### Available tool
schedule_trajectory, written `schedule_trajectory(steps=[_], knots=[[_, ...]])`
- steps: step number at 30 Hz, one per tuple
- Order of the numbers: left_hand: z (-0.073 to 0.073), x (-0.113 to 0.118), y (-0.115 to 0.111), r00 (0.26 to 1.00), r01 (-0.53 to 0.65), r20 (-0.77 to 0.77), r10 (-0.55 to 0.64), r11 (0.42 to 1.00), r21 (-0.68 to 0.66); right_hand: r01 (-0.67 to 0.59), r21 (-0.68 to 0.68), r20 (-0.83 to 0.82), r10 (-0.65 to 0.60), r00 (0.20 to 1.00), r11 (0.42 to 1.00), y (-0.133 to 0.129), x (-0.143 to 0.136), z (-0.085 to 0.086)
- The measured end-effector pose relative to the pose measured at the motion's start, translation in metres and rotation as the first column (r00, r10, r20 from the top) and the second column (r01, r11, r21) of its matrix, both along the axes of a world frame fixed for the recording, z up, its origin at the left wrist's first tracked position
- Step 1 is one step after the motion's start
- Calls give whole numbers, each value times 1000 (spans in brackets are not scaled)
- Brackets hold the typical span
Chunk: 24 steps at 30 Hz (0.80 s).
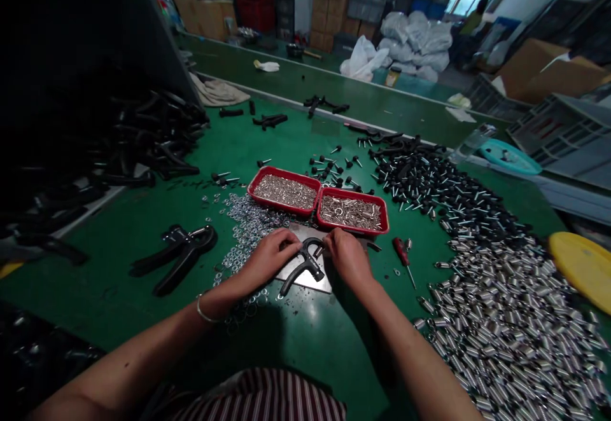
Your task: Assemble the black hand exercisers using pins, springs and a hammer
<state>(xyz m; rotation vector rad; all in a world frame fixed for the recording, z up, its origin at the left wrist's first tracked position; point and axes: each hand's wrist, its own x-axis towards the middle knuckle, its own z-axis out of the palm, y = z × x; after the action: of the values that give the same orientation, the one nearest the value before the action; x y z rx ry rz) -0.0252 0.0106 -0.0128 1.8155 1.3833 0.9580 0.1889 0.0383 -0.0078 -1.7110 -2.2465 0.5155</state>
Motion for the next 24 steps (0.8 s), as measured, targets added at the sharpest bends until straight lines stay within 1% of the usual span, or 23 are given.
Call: schedule_trajectory(steps=[3,6,9,11,12,13,14,16,18,19,20,21,22,24], knots=[[-4,5,2,999,1,-53,1,999,37,9,-30,59,-7,998,999,0,3,-3],[-6,7,3,994,-3,-106,8,999,45,-17,16,195,14,981,1000,-3,-2,-4],[-7,11,3,984,1,-177,10,998,65,-160,78,361,122,925,984,-4,-12,1],[-10,14,2,971,2,-240,18,996,87,-248,63,413,201,888,967,-2,-14,7],[-11,16,1,962,0,-273,27,995,101,-262,38,407,225,885,964,-2,-12,10],[-13,18,0,951,-3,-305,38,993,117,-251,17,390,225,893,968,-2,-8,13],[-14,19,-1,940,-2,-337,48,991,135,-216,8,372,198,907,976,-4,-1,15],[-16,20,-3,915,19,-400,57,983,184,-103,23,376,87,922,994,-13,18,15],[-17,20,-3,877,88,-478,42,966,245,23,53,446,-45,894,998,-27,42,10],[-17,19,-2,852,140,-522,24,952,272,76,47,484,-90,871,996,-35,54,5],[-16,18,0,825,195,-565,5,936,294,124,13,500,-114,858,992,-42,65,0],[-15,17,2,798,250,-602,-15,918,308,171,-40,489,-130,862,984,-48,76,-5],[-15,16,4,774,298,-632,-36,902,313,214,-102,442,-148,885,972,-53,84,-9],[-13,14,9,730,377,-680,-74,873,310,256,-204,252,-202,947,945,-61,96,-14]])
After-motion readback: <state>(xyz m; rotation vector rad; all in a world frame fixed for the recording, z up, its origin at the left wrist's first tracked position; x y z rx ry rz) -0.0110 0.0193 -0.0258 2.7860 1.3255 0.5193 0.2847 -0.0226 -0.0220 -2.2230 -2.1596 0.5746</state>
